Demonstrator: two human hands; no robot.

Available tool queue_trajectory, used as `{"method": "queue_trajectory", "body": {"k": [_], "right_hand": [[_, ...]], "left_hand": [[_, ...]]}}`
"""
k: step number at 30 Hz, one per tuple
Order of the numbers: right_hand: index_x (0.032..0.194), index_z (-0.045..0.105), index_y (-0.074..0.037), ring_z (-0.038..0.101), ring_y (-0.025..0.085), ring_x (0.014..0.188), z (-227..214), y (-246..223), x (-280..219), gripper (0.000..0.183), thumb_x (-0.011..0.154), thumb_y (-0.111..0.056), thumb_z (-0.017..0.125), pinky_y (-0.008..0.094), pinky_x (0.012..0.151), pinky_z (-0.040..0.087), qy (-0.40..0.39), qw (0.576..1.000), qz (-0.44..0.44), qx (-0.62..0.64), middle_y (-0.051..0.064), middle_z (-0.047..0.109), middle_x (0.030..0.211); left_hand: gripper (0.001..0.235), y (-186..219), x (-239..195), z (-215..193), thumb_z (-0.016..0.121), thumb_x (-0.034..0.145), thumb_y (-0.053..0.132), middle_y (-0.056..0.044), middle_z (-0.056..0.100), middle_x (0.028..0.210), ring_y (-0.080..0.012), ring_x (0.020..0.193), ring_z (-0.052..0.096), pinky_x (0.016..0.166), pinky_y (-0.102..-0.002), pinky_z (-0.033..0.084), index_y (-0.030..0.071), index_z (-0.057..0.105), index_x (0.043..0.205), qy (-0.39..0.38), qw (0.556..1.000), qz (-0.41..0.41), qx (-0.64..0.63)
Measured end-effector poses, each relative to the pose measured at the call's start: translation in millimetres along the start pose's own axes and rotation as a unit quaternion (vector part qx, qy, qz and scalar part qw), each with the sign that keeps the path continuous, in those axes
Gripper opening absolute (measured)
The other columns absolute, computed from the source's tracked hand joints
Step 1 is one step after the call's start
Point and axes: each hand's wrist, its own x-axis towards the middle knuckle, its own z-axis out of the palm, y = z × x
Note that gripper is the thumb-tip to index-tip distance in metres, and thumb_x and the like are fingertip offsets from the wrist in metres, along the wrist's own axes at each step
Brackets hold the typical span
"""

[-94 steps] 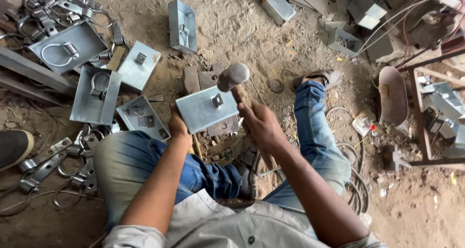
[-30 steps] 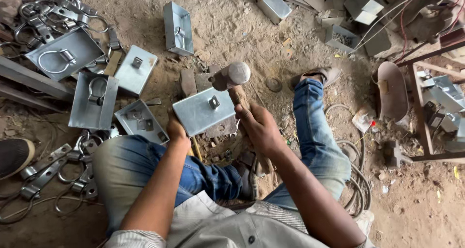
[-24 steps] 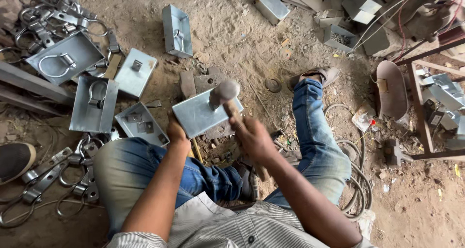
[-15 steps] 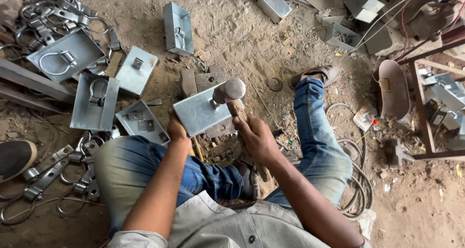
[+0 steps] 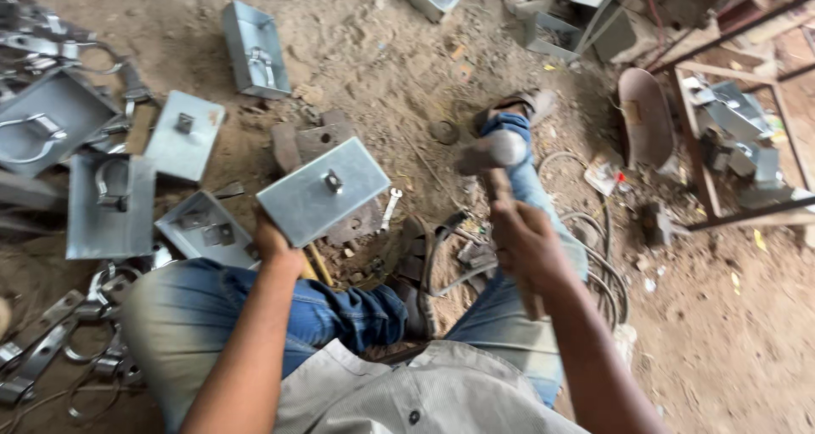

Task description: The person places a metal lid onto a small rectangular metal housing and uses a hammer to tap the edges into place, eventually securing the hinged handle.

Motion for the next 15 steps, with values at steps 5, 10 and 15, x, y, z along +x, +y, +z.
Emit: {"method": "queue_trajectory", "body": {"k": [5,10,15], "right_hand": [[0.096,0.065,-0.004,0.050,0.010,0.055,-114.9,34.0,-21.2,0.032,0.105,-0.034,0.058,0.028,0.046,0.042,0.172,0.978,-0.054,-0.105,0.001,0.055,0.070],[0.105,0.072,-0.001,0.061,0.021,0.064,-188.3,93.6,-36.4,0.037,0.104,-0.037,0.068,0.037,0.055,0.047,0.319,0.887,0.131,-0.308,0.016,0.070,0.081],[0.112,0.075,-0.004,0.063,0.016,0.065,-228.4,227.9,-39.1,0.036,0.099,-0.037,0.070,0.033,0.054,0.049,0.281,0.867,0.281,-0.300,0.013,0.075,0.085]], "left_hand": [[0.054,14.5,-21.2,11.4,0.045,0.100,0.061,0.003,0.069,0.133,-0.0204,0.123,0.067,0.104,-0.041,0.054,0.021,0.063,0.132,0.068,0.997,-0.018,0.033],[0.047,20.2,-37.2,29.2,0.045,0.101,0.056,0.004,0.072,0.130,-0.0203,0.119,0.070,0.101,-0.042,0.056,0.024,0.067,0.128,0.042,0.999,-0.031,0.015],[0.048,34.1,-56.2,42.5,0.042,0.103,0.055,0.003,0.069,0.136,-0.0217,0.129,0.065,0.110,-0.046,0.052,0.024,0.065,0.132,-0.073,0.996,-0.021,0.054]]}}
